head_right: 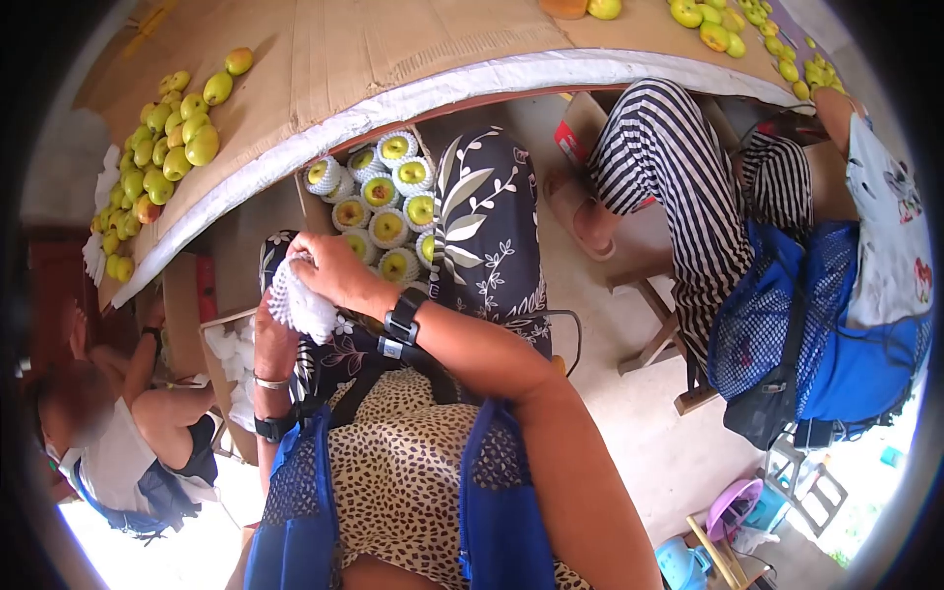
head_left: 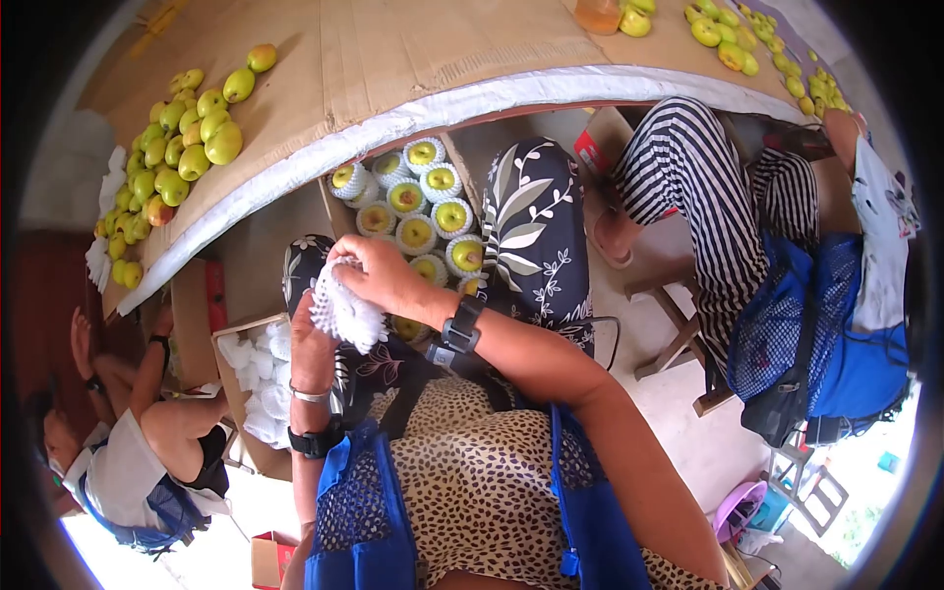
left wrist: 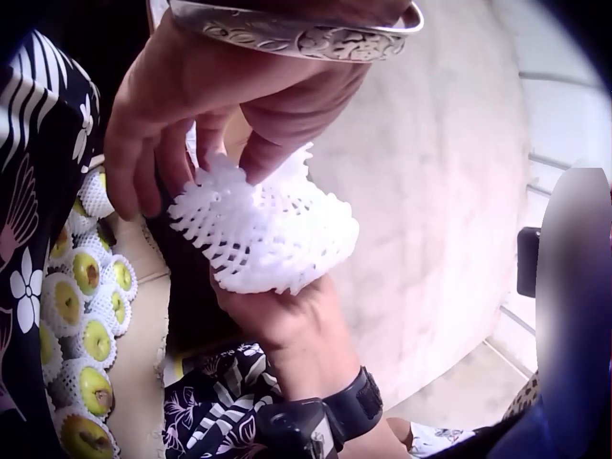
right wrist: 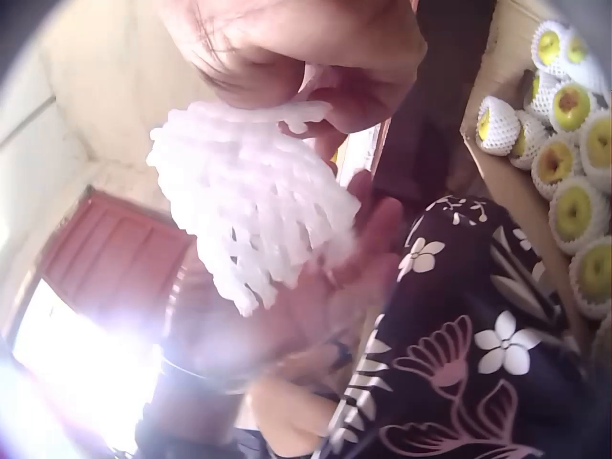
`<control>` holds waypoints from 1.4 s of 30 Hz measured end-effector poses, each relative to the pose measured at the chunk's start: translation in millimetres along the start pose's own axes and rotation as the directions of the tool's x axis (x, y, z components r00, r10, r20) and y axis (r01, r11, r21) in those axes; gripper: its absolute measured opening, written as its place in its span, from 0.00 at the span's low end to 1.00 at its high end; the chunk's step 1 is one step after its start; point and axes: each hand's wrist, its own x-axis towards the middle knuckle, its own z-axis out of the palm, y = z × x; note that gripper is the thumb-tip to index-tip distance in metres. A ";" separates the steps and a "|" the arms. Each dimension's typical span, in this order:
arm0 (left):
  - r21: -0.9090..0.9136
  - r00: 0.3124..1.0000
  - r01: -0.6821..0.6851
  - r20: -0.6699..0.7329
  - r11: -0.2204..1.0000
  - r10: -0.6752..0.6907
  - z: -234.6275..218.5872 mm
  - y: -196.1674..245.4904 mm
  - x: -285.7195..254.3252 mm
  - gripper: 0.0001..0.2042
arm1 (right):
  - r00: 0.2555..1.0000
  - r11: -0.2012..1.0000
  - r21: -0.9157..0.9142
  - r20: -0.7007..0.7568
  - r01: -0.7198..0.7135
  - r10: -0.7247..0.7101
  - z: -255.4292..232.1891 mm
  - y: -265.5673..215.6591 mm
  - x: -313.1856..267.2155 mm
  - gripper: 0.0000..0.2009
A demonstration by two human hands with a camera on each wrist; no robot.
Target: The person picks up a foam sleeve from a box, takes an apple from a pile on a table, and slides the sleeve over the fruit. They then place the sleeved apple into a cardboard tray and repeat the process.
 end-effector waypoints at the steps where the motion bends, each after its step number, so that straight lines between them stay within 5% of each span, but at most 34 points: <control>1: 0.020 1.000 -0.003 -0.011 1.000 0.003 5.9 1.2 -2.8 0.18 | 0.999 0.994 -0.093 0.024 0.050 -0.048 -1.8 -6.7 -2.7 0.07; 6: -0.016 0.998 0.032 -0.049 0.999 -0.033 25.2 11.2 -6.4 0.26 | 0.972 0.928 -0.289 0.078 0.236 -0.223 -7.7 -16.4 -4.4 0.07; 7: 0.029 0.997 0.000 0.083 1.000 -0.003 24.4 12.2 -6.1 0.27 | 0.972 0.946 -0.243 0.147 0.215 -0.183 -9.1 -15.0 -2.4 0.09; 10: -0.117 0.975 0.155 0.181 0.981 -0.133 26.6 14.9 -6.6 0.24 | 0.988 0.997 -0.004 0.138 0.075 -0.073 -7.6 -12.1 -0.4 0.14; 12: -0.073 0.964 0.151 0.230 0.986 -0.131 23.3 12.3 -4.6 0.19 | 0.969 0.968 0.134 0.160 -0.210 0.188 -16.3 -5.6 4.7 0.17; 16: -0.185 0.998 0.067 -0.001 0.981 -0.068 22.7 5.6 0.9 0.12 | 0.925 0.784 0.510 0.066 -0.353 0.374 -33.8 -19.5 14.5 0.19; 17: -0.221 0.985 0.052 -0.149 0.974 -0.087 28.9 11.4 1.8 0.12 | 0.929 0.810 0.493 -0.007 -0.318 0.369 -36.7 -16.8 17.4 0.18; 18: -0.200 0.988 0.095 -0.102 0.975 -0.117 17.0 14.2 0.0 0.13 | 0.952 0.880 0.421 -0.104 -0.221 0.288 -36.3 -16.3 18.6 0.16; 20: -0.285 0.975 -0.071 -0.221 0.956 0.006 12.9 2.3 6.0 0.15 | 0.979 0.968 0.150 0.003 -0.203 0.205 -35.5 -20.5 12.8 0.16; 23: -0.269 0.960 -0.126 -0.275 0.955 0.049 5.6 -7.4 12.9 0.14 | 0.953 0.930 -0.216 0.135 0.296 -0.272 -8.8 -25.2 -1.5 0.21; 24: -0.258 0.960 -0.136 -0.274 0.957 0.062 7.2 -8.2 13.0 0.13 | 0.940 0.893 -0.300 0.168 0.336 -0.297 -1.6 -32.9 -6.3 0.19; 26: -0.218 0.964 -0.135 -0.255 0.967 0.077 13.6 -6.4 10.1 0.12 | 0.950 0.864 -0.397 0.082 0.309 -0.302 5.6 -18.4 -8.2 0.15; 29: -0.201 0.973 -0.099 -0.225 0.975 0.053 15.3 -1.7 10.8 0.11 | 0.997 0.962 -0.272 0.073 0.021 -0.002 -3.1 -9.5 -1.3 0.12; 32: -0.240 0.991 -0.018 -0.133 0.971 -0.014 16.3 5.3 8.4 0.11 | 0.992 0.989 -0.108 0.058 -0.102 0.108 -9.1 -2.1 1.8 0.10; 37: -0.163 0.987 0.137 0.107 0.977 -0.120 19.0 15.6 2.2 0.09 | 0.951 0.850 0.450 -0.004 -0.273 0.308 -9.4 2.7 7.4 0.11; 40: -0.160 0.996 0.059 0.075 0.985 -0.047 17.2 -4.5 7.6 0.11 | 0.954 0.913 0.297 -0.025 -0.279 0.299 -14.6 -4.1 7.7 0.13; 42: -0.171 0.999 0.013 -0.035 0.985 -0.020 28.5 3.2 6.3 0.12 | 0.982 0.983 0.078 -0.083 -0.166 0.172 -11.6 -6.5 10.3 0.14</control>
